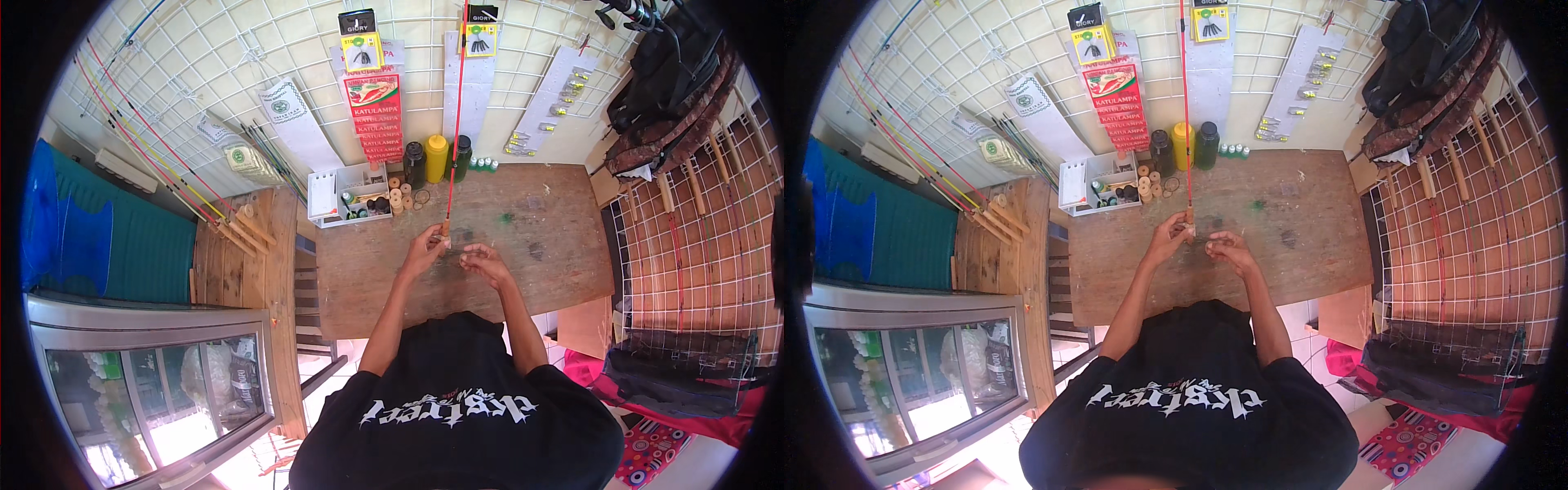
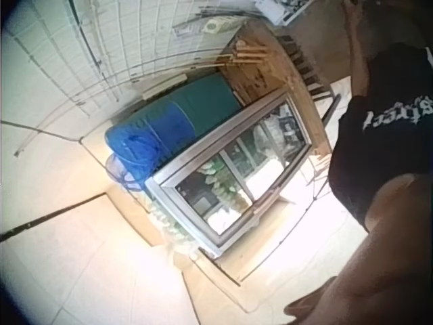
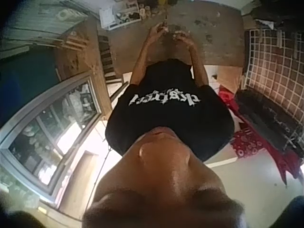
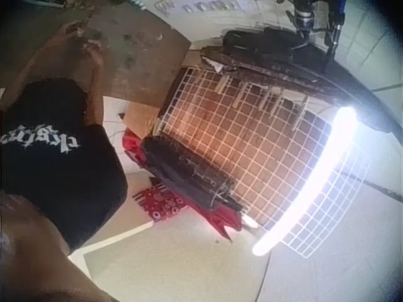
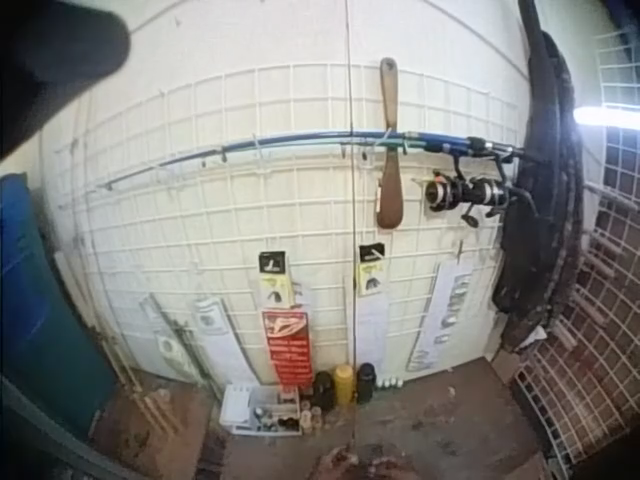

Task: Repairing or preparing a fishing rod by attaching a tip or guide.

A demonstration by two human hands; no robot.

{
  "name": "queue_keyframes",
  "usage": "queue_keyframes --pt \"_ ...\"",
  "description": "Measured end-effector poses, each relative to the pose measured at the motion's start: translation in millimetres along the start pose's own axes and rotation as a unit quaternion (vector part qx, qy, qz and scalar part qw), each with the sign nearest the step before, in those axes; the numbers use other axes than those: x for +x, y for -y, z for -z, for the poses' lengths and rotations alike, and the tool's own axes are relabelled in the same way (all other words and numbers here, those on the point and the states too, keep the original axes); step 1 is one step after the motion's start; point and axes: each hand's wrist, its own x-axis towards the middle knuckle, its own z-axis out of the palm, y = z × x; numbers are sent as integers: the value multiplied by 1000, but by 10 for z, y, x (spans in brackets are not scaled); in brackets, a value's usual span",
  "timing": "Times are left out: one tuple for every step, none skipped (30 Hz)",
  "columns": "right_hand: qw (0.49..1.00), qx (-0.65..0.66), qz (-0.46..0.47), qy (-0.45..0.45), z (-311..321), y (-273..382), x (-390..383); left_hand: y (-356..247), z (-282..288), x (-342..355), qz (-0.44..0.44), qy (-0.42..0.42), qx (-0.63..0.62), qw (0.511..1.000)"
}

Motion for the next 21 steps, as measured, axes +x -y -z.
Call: queue_keyframes --pt "998 60 5 -1 -15 12 2 -14 -6 3 0 2 0 1000" --pt "993 120 11 -2 -31 24 3 -27 -7 6 0 4 1 1000" --pt "993 121 11 -3 -48 32 -1 -39 -10 7 0 6 2 1000" --pt "988 151 7 -15 -68 41 2 -46 -5 3 0 6 2 1000" --pt "983 182 3 -27 -88 52 5 -53 1 -2 -4 4 7 1000" --pt "983 181 2 -26 -107 64 9 -60 9 -8 -8 3 13 1000" --pt "982 187 1 -35 -97 59 17 -94 4 -7 -8 4 13 1000" --pt "980 193 -1 -44 -89 53 23 -128 1 -8 15 13 9 1000" --pt "980 193 -1 -45 -77 47 25 -162 -4 -8 37 22 4 999" --pt "984 171 0 -48 -65 38 32 -171 -2 -13 37 22 4 999" --pt "988 149 2 -52 -57 26 41 -178 -2 -16 39 20 15 999" --pt "988 148 2 -52 -52 10 48 -186 -3 -17 40 18 26 999" --pt "988 141 1 -61 -51 0 54 -190 -5 -17 40 18 25 999" --pt "988 134 0 -71 -46 -10 57 -193 -10 -19 36 15 26 999" --pt "988 134 0 -71 -40 -21 57 -196 -15 -16 33 12 27 999" --pt "990 119 4 -78 -57 -28 52 -171 -3 -18 34 11 27 999" --pt "991 103 8 -84 -72 -33 51 -146 10 -15 35 11 27 999" --pt "991 103 7 -83 -87 -34 54 -122 24 -15 37 11 26 999" --pt "992 91 0 -89 -88 -25 47 -137 15 -12 38 12 26 999" --pt "992 79 -7 -96 -88 -16 41 -152 8 -12 44 13 25 999" --pt "992 79 -8 -97 -89 -5 37 -167 0 -12 50 15 24 998"
